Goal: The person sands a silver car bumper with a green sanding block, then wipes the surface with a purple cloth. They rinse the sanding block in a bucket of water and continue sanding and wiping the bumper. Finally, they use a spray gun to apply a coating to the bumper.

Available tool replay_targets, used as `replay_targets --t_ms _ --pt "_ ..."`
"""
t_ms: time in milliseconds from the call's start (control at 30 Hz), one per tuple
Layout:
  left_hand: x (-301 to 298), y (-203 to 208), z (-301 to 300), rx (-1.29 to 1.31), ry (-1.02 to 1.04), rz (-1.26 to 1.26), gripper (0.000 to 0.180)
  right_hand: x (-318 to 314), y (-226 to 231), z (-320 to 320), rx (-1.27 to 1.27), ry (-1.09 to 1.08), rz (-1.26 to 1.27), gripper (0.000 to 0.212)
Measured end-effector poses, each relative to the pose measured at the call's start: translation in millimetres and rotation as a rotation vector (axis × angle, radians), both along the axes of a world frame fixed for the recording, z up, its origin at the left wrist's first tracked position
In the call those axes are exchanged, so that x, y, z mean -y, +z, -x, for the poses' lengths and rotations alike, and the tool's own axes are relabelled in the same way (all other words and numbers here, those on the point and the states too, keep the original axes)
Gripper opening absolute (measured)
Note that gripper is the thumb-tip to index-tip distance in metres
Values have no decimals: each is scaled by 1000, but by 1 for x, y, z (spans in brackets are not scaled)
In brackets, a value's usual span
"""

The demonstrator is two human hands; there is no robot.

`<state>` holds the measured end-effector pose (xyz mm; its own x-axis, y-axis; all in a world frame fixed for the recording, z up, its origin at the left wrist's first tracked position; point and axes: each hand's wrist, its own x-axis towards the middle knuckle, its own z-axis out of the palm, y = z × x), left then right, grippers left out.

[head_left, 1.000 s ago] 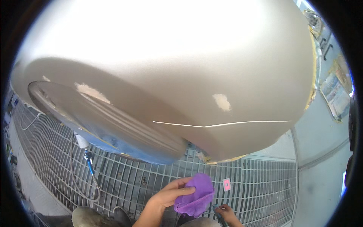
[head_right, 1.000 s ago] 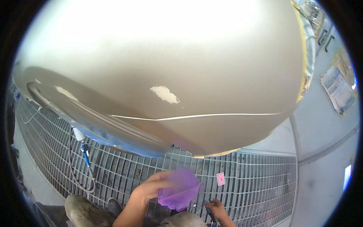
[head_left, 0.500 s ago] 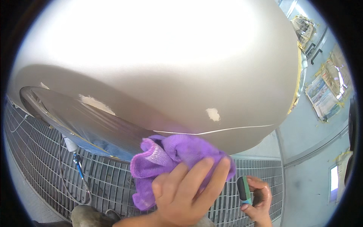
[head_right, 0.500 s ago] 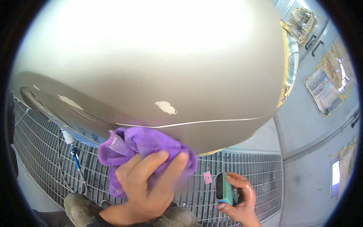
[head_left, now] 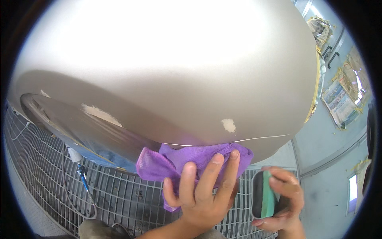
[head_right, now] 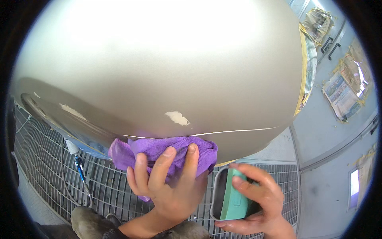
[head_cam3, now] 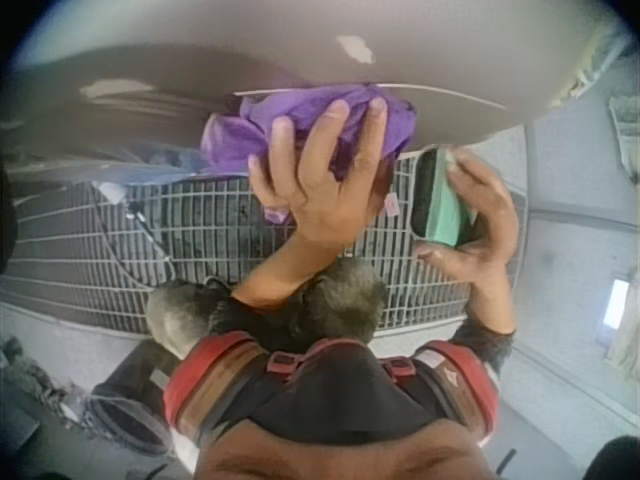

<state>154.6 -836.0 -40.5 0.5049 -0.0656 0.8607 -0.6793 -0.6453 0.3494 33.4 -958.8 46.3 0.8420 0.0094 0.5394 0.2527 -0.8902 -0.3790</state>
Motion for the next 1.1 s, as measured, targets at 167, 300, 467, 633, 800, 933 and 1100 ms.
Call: replay_targets --t_ms 167,300,467,633,800,933,1100 --pt "21 -5 2 -66 -10 22 33 -9 36 -39 145 -88 453 70" --pt "14 -6 3 -87 -103 9 33 -3 46 -65 252 -119 746 66" --pt "23 -27 -20 139 -94 -4 35 2 53 -79 283 -110 919 69" --pt "23 -23 -32 262 -192 100 29 2 63 -78 217 -135 942 72" --pt "19 -19 -25 222 -154 131 20 -7 55 -76 202 -164 899 70" --pt "16 -20 -23 225 -127 21 21 -1 42 -81 262 -170 863 71" --pt "14 -25 -29 255 -182 21 22 3 46 -95 315 -124 863 71"
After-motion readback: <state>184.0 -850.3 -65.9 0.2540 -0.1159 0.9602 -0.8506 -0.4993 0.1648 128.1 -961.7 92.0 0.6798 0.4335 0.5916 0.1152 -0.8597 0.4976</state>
